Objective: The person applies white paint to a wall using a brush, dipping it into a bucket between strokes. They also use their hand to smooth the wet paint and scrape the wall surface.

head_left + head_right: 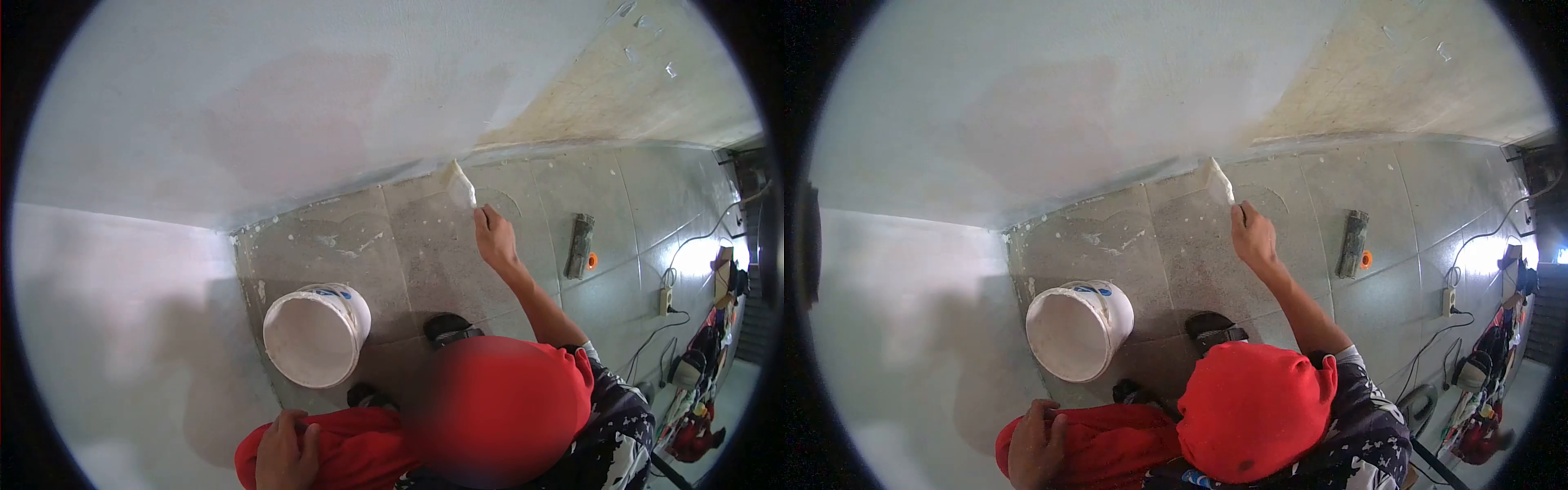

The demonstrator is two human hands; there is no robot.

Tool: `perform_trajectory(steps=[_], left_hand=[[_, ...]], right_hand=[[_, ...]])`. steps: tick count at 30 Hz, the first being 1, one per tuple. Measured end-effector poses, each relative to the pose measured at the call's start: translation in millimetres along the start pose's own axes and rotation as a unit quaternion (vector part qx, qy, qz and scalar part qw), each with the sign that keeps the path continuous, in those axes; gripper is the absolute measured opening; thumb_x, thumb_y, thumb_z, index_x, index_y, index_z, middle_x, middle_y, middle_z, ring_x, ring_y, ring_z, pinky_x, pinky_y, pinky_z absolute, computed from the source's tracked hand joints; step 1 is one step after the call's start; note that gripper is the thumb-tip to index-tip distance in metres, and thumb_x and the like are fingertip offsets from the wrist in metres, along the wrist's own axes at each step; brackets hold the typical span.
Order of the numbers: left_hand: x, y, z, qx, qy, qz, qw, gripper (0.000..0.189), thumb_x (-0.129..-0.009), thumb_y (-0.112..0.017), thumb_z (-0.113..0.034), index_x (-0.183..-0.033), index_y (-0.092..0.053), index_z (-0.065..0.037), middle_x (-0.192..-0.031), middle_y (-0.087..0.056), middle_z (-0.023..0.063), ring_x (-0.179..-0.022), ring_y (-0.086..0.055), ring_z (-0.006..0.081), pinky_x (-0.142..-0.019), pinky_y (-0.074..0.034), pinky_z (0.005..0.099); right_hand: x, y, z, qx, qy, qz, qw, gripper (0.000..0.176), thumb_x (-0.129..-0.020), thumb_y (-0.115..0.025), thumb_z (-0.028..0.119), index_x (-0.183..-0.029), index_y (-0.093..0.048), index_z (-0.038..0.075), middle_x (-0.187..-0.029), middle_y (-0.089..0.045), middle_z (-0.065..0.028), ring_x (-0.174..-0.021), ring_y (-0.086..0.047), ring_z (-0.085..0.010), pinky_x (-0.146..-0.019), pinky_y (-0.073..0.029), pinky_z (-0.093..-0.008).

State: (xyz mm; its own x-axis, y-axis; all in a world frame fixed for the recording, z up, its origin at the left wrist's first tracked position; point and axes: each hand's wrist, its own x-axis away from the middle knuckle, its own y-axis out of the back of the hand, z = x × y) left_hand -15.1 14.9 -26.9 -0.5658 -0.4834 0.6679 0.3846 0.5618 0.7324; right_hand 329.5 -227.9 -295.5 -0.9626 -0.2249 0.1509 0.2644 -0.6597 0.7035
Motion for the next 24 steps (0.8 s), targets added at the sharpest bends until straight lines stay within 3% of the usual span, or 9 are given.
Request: perform_trajectory(steps=[3, 5, 7, 9, 11, 13, 15, 17, 24], left_hand=[[-2, 1, 2, 0.023, -0.009, 0.006, 1.000, 0.034, -0.101, -0.050, -0.029, -0.120, -0.055, -0.001, -0.111, -0.066, 0.0234, -0.106, -0.061, 0.0415, -0.091, -0.047, 0.0452], [-4, -1, 1, 0.045, -0.011, 0.014, 0.999, 0.034, -0.102, -0.050, -0.029, -0.120, -0.055, -0.001, -0.111, -0.065, 0.0235, -0.106, -0.061, 0.0414, -0.091, -0.047, 0.0451], [-5, -5, -1, 0.077, -0.003, -0.033, 0.996, 0.027, -0.093, -0.061, -0.023, -0.111, -0.057, -0.002, -0.098, -0.068, 0.0171, -0.094, -0.066, 0.0353, -0.083, -0.050, 0.0443], [-4, -1, -1, 0.049, -0.006, -0.012, 0.999, 0.030, -0.097, -0.055, -0.026, -0.115, -0.056, -0.002, -0.104, -0.067, 0.0204, -0.100, -0.064, 0.0386, -0.087, -0.049, 0.0449], [-4, 0, 3, 0.021, -0.007, 0.009, 1.000, 0.034, -0.102, -0.049, -0.029, -0.120, -0.055, -0.001, -0.111, -0.066, 0.0237, -0.105, -0.062, 0.0419, -0.091, -0.048, 0.0454], [-5, -4, 7, 0.043, -0.049, -0.013, 0.998, 0.034, -0.102, -0.049, -0.029, -0.120, -0.055, -0.001, -0.111, -0.066, 0.0239, -0.105, -0.062, 0.0423, -0.091, -0.048, 0.0457], [-4, 1, 2, 0.040, -0.029, -0.001, 0.999, 0.035, -0.102, -0.048, -0.029, -0.120, -0.055, -0.001, -0.111, -0.066, 0.0241, -0.105, -0.062, 0.0425, -0.091, -0.048, 0.0457], [-3, 2, -1, 0.035, -0.011, 0.012, 0.999, 0.035, -0.102, -0.048, -0.030, -0.120, -0.055, 0.000, -0.110, -0.066, 0.0242, -0.105, -0.062, 0.0427, -0.091, -0.048, 0.0458], [-6, -4, 5, 0.020, -0.032, -0.006, 0.999, 0.035, -0.102, -0.048, -0.029, -0.119, -0.056, 0.001, -0.109, -0.066, 0.0251, -0.105, -0.062, 0.0427, -0.090, -0.048, 0.0457]], right_hand=[[2, 12, 9, 0.008, -0.023, -0.001, 1.000, 0.031, -0.098, -0.053, 0.029, -0.098, -0.052, -0.002, -0.077, -0.061, -0.0293, -0.078, -0.062, -0.0487, -0.068, -0.046, -0.0512], [-2, 10, -1, 0.010, 0.011, 0.010, 1.000, 0.030, -0.097, -0.055, 0.025, -0.099, -0.048, -0.004, -0.080, -0.062, -0.0298, -0.080, -0.061, -0.0499, -0.068, -0.046, -0.0515], [-7, -1, -20, -0.003, 0.033, 0.009, 0.999, 0.031, -0.097, -0.056, 0.024, -0.099, -0.047, -0.005, -0.081, -0.062, -0.0295, -0.077, -0.062, -0.0476, -0.068, -0.047, -0.0508], [-12, -14, -33, -0.016, 0.055, 0.010, 0.998, 0.032, -0.096, -0.058, 0.023, -0.099, -0.045, -0.006, -0.082, -0.061, -0.0291, -0.074, -0.062, -0.0453, -0.067, -0.047, -0.0501], [-19, -24, -41, -0.101, -0.047, 0.053, 0.992, 0.035, -0.095, -0.060, 0.025, -0.101, -0.045, -0.007, -0.083, -0.061, -0.0260, -0.074, -0.062, -0.0372, -0.069, -0.047, -0.0471], [-18, -19, -25, -0.126, -0.091, 0.068, 0.985, 0.036, -0.095, -0.061, 0.025, -0.102, -0.045, -0.007, -0.085, -0.060, -0.0250, -0.077, -0.061, -0.0348, -0.071, -0.047, -0.0454], [-21, -22, -21, -0.152, -0.135, 0.083, 0.976, 0.036, -0.094, -0.061, 0.025, -0.102, -0.046, -0.007, -0.087, -0.060, -0.0241, -0.080, -0.061, -0.0324, -0.074, -0.047, -0.0438], [-28, -36, -38, -0.126, -0.066, 0.027, 0.989, 0.034, -0.094, -0.062, 0.025, -0.104, -0.044, -0.002, -0.076, -0.055, -0.0109, -0.053, -0.049, -0.0137, -0.044, -0.040, -0.0328], [-44, -32, -23, -0.093, -0.086, 0.038, 0.991, 0.038, -0.092, -0.064, 0.025, -0.106, -0.044, -0.003, -0.077, -0.055, -0.0119, -0.056, -0.051, -0.0158, -0.044, -0.040, -0.0341]])
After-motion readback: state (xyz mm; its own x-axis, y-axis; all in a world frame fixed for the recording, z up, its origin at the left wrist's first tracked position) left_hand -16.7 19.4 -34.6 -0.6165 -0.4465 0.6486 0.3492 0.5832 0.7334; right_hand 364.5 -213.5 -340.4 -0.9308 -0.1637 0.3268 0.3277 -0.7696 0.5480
